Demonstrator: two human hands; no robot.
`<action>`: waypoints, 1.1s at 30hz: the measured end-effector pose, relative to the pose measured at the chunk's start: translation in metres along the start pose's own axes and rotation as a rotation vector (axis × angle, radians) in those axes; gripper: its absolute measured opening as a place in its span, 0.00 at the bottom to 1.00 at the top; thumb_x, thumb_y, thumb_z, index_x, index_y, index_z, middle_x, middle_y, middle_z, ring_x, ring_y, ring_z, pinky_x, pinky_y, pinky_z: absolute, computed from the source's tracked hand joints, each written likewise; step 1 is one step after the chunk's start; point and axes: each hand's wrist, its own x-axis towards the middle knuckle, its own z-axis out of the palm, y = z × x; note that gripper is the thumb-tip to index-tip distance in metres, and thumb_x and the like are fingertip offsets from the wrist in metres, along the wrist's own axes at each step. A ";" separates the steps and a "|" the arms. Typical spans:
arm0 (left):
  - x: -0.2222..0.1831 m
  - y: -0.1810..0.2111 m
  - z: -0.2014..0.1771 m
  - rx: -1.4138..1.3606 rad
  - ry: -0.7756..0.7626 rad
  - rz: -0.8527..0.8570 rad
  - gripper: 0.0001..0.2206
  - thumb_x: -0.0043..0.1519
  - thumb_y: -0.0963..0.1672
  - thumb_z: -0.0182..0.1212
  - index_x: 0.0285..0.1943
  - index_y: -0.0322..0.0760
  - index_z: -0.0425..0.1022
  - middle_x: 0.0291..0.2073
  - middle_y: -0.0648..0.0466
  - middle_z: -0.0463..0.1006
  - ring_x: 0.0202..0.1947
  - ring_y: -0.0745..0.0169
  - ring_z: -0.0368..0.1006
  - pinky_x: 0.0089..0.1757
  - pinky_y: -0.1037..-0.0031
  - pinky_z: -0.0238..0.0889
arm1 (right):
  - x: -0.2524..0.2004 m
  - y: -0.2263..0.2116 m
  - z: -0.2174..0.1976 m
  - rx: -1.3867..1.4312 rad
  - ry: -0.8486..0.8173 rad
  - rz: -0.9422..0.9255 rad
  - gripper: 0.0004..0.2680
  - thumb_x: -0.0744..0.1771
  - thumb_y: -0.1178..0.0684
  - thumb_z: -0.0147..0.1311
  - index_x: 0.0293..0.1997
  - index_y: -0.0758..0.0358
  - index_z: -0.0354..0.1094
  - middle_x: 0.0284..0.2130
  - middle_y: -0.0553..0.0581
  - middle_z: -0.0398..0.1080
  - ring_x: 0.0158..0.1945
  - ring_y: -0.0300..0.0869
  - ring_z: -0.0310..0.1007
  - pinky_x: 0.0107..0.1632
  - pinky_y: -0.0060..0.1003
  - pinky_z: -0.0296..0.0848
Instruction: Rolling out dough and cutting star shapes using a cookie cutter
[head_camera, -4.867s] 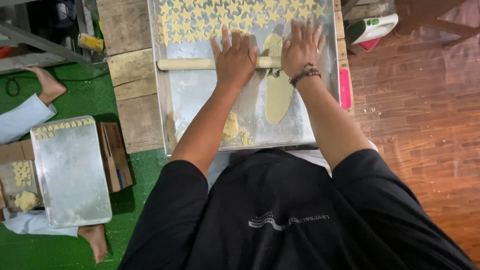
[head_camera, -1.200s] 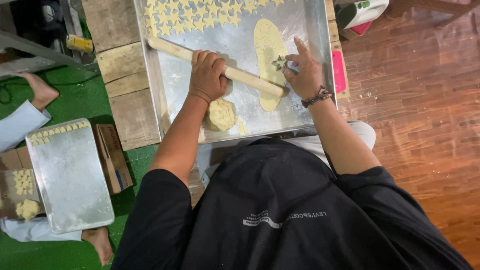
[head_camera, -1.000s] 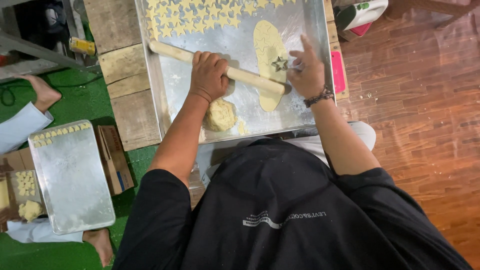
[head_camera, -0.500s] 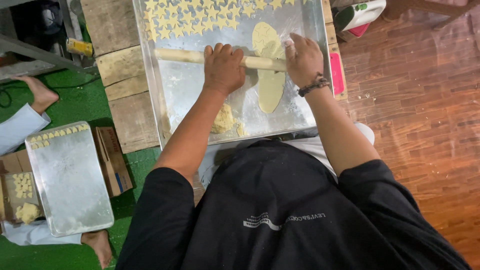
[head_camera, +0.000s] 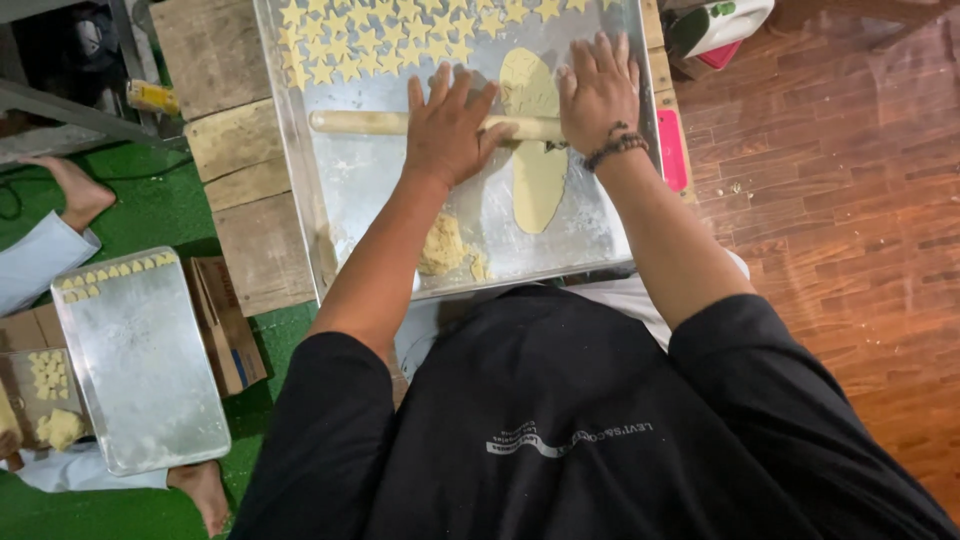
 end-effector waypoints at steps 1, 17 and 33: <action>-0.001 0.002 -0.004 -0.037 -0.053 -0.020 0.31 0.69 0.61 0.37 0.75 0.49 0.62 0.74 0.40 0.56 0.75 0.30 0.41 0.65 0.32 0.27 | -0.003 -0.001 0.001 0.004 0.004 -0.026 0.17 0.72 0.45 0.29 0.67 0.59 0.55 0.69 0.62 0.50 0.73 0.60 0.36 0.70 0.64 0.44; -0.013 0.007 0.012 -0.013 -0.009 -0.070 0.29 0.72 0.59 0.32 0.76 0.48 0.61 0.75 0.45 0.58 0.77 0.34 0.38 0.66 0.32 0.21 | -0.006 0.013 0.015 -0.007 0.021 -0.052 0.19 0.72 0.46 0.31 0.71 0.62 0.51 0.70 0.63 0.49 0.73 0.59 0.34 0.72 0.61 0.42; -0.012 0.014 0.006 -0.030 -0.053 -0.121 0.32 0.70 0.61 0.30 0.77 0.48 0.59 0.76 0.41 0.53 0.77 0.34 0.32 0.66 0.35 0.19 | -0.007 0.018 0.022 0.027 0.038 -0.063 0.19 0.72 0.43 0.30 0.71 0.59 0.52 0.69 0.62 0.54 0.73 0.59 0.38 0.72 0.59 0.42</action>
